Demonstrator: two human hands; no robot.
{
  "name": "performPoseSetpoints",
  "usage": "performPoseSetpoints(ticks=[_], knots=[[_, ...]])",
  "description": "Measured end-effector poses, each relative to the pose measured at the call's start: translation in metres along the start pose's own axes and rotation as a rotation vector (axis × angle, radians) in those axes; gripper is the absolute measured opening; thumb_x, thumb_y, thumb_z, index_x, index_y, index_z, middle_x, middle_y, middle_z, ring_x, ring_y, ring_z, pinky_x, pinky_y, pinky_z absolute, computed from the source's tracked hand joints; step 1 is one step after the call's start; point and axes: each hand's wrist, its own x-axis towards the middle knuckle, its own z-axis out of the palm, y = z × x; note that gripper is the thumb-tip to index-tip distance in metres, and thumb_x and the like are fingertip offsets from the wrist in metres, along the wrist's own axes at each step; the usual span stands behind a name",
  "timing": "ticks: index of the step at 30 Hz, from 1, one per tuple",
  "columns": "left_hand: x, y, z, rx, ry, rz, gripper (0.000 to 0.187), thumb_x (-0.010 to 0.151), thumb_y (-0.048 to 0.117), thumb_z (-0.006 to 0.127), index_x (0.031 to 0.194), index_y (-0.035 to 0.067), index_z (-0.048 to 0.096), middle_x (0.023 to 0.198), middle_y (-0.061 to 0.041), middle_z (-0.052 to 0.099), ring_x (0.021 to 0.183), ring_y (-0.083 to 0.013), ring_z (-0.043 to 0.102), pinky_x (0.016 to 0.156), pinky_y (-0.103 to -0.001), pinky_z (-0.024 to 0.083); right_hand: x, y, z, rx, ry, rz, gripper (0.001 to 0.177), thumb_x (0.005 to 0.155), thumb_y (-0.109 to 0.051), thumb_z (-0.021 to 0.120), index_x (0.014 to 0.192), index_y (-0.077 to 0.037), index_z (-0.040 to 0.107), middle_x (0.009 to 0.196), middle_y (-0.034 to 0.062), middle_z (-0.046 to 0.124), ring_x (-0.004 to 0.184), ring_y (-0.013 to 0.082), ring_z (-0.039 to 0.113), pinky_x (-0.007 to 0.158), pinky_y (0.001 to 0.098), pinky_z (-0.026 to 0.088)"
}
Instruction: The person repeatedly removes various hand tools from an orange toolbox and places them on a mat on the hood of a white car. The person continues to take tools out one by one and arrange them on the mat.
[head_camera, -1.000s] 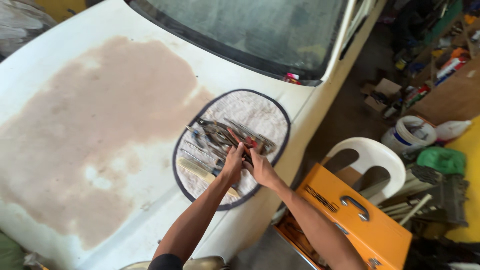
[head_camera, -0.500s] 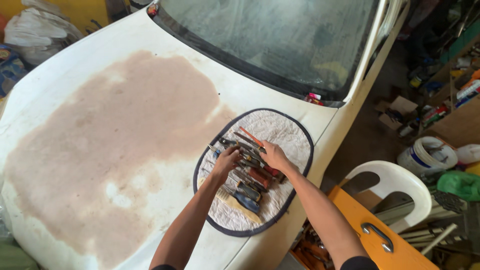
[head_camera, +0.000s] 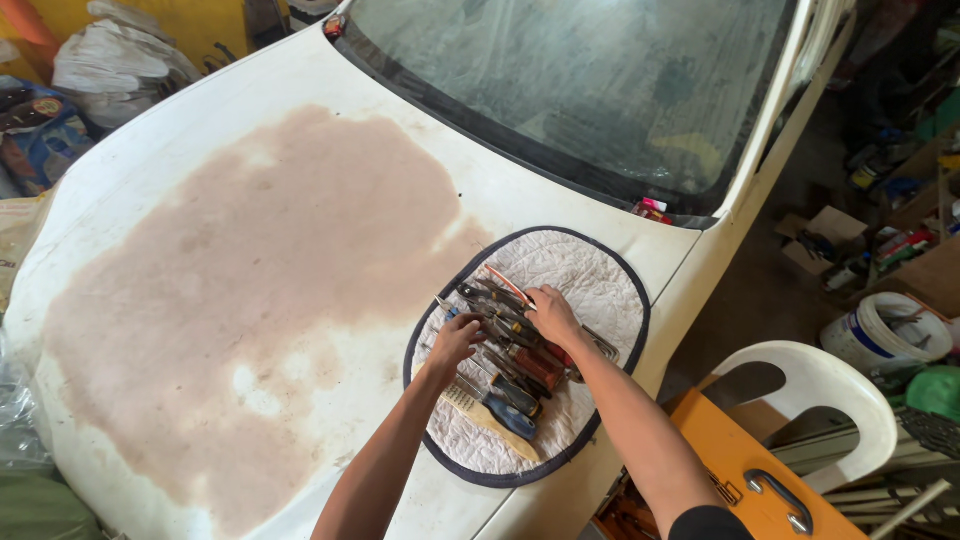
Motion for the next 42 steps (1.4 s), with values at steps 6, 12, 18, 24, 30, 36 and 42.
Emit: performPoseSetpoints(ticks=[6,12,18,24,30,36,42], knots=[[0.006,-0.013,0.021,-0.016,-0.010,0.018,0.038,0.101,0.025,0.051,0.135,0.011,0.062,0.118,-0.006,0.072,0.107,-0.0176,0.067,0.087,-0.037,0.050,-0.025,-0.012,-0.022,0.012,0.013,0.012,0.044,0.087,-0.006,0.073,0.130,-0.005,0.062,0.119,0.0204,0.062,0.112,0.0438,0.057,0.094,0.0489,0.049],[0.001,-0.020,0.070,-0.145,-0.041,0.133,0.034,0.101,0.017,0.051,0.130,0.004,0.062,0.116,-0.004,0.072,0.099,-0.0159,0.070,0.074,-0.030,0.048,-0.085,-0.016,-0.065,0.122,0.109,-0.013,0.041,0.091,-0.012,0.071,0.130,-0.003,0.062,0.124,0.0196,0.062,0.112,0.0401,0.060,0.094,0.0465,0.050],[-0.024,-0.020,0.158,-0.105,-0.171,0.245,0.034,0.101,0.019,0.053,0.129,0.003,0.064,0.116,-0.008,0.073,0.100,-0.0166,0.070,0.083,-0.030,0.052,-0.178,-0.013,-0.114,0.321,0.171,0.131,0.035,0.094,-0.013,0.067,0.128,-0.004,0.064,0.124,0.0154,0.067,0.102,0.0306,0.069,0.082,0.0371,0.057],[-0.085,-0.028,0.278,-0.040,-0.314,0.326,0.041,0.104,0.030,0.051,0.133,0.003,0.062,0.131,-0.009,0.068,0.118,-0.0186,0.064,0.094,-0.033,0.050,-0.292,0.008,-0.138,0.634,0.261,0.287,0.038,0.102,-0.018,0.057,0.135,-0.001,0.059,0.129,0.0141,0.072,0.119,0.0211,0.070,0.097,0.0331,0.057],[-0.165,-0.078,0.425,0.019,-0.397,0.475,0.061,0.109,0.044,0.038,0.155,0.005,0.040,0.161,-0.016,0.040,0.149,-0.0286,0.036,0.122,-0.037,0.027,-0.412,0.012,-0.160,0.923,0.474,0.314,0.068,0.110,-0.047,0.040,0.161,-0.003,0.027,0.169,0.0157,0.029,0.158,0.0261,0.023,0.127,0.0388,0.020],[-0.251,-0.155,0.542,-0.085,-0.710,0.389,0.073,0.108,0.052,0.026,0.165,0.008,0.014,0.175,-0.010,0.010,0.161,-0.0241,0.008,0.128,-0.033,0.010,-0.513,0.035,-0.215,1.030,0.669,0.558,0.085,0.103,-0.065,0.027,0.164,-0.008,0.013,0.175,0.0118,0.009,0.162,0.0262,0.005,0.128,0.0399,0.005],[-0.314,-0.209,0.617,-0.224,-0.727,-0.350,0.069,0.108,0.050,0.034,0.158,0.003,0.038,0.157,-0.031,0.046,0.143,-0.0408,0.041,0.116,-0.041,0.033,-0.606,0.068,-0.242,1.002,0.824,0.656,0.085,0.102,-0.066,0.027,0.164,-0.009,0.019,0.174,0.0115,0.013,0.161,0.0259,0.005,0.127,0.0408,0.005]])
